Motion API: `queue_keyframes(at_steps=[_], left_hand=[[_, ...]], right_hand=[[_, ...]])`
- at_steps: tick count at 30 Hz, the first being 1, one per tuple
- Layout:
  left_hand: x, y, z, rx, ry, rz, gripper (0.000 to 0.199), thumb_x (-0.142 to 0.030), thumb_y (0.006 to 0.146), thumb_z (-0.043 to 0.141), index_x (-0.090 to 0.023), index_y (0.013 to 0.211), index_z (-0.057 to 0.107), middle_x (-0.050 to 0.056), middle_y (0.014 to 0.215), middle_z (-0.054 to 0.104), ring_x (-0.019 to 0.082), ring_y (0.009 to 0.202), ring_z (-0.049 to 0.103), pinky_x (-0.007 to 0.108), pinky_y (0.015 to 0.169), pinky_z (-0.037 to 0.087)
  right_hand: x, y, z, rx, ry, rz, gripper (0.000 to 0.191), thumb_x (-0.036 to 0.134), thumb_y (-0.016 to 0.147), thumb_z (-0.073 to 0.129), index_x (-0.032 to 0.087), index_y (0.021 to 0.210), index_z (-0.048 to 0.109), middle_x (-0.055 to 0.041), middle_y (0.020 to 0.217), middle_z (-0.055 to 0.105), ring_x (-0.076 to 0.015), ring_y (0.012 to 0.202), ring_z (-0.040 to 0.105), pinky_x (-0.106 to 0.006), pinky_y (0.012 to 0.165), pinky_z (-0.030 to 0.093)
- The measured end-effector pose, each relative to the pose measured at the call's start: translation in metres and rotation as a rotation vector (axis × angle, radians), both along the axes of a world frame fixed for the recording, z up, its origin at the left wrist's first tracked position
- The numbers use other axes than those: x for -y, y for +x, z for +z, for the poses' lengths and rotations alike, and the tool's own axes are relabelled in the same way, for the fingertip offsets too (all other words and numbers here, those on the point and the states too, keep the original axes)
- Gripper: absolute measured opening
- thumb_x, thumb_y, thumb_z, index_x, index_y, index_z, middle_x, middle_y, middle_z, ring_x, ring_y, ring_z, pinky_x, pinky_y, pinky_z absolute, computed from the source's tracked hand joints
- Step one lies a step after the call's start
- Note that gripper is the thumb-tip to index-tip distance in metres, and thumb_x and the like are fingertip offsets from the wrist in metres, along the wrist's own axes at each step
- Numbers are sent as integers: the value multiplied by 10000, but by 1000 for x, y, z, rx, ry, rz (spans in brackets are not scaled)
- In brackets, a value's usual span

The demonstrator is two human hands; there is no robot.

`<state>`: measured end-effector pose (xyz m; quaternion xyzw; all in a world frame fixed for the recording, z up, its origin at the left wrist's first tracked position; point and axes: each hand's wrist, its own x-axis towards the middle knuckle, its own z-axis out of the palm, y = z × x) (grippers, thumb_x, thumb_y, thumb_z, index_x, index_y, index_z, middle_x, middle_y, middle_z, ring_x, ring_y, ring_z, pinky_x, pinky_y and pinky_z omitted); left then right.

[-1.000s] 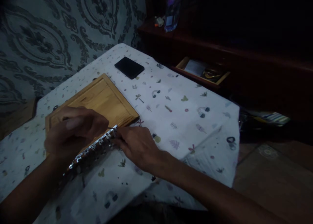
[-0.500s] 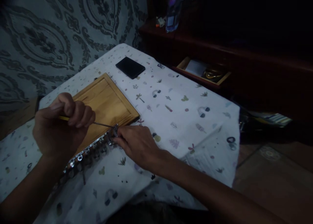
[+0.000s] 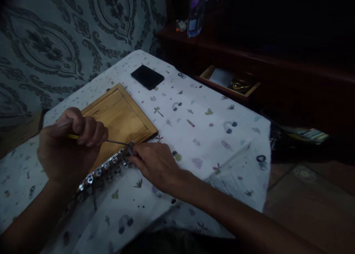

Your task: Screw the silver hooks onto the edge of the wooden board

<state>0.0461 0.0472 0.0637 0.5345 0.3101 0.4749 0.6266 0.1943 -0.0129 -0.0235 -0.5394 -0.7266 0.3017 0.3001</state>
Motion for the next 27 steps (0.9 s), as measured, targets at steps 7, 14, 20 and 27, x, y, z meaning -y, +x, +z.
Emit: queue_keyframes(at_steps=[7,14,20,27], left_hand=[[3,5,4,-68,21,-6,249,-204,788,547,-181,568,433,-39,467,271,98,446,277,261,479,274],[8,15,1,-131,102,-112,209,-159,815,491,-171,608,464,-51,482,307,81,450,288,244,478,262],[4,10,-2,-78,113,-262,162,-190,819,504,-175,662,465,-68,490,295,63,435,253,238,480,253],[10,13,2,-171,103,-43,43,-150,753,555,-189,765,540,-12,653,485,125,616,436,285,590,384]], right_hand=[[0,0,2,9,-41,-1,189,239,915,591,159,752,644,-20,712,691,-138,628,605,-240,588,358],[-3,0,8,10,-78,0,171,222,897,617,164,739,643,6,646,646,-126,588,562,-238,581,340],[-3,0,8,6,-83,0,187,222,898,605,168,723,643,0,653,650,-128,607,563,-245,589,342],[-2,0,7,-14,-101,1,168,221,900,598,169,748,647,6,657,656,-114,581,559,-233,578,344]])
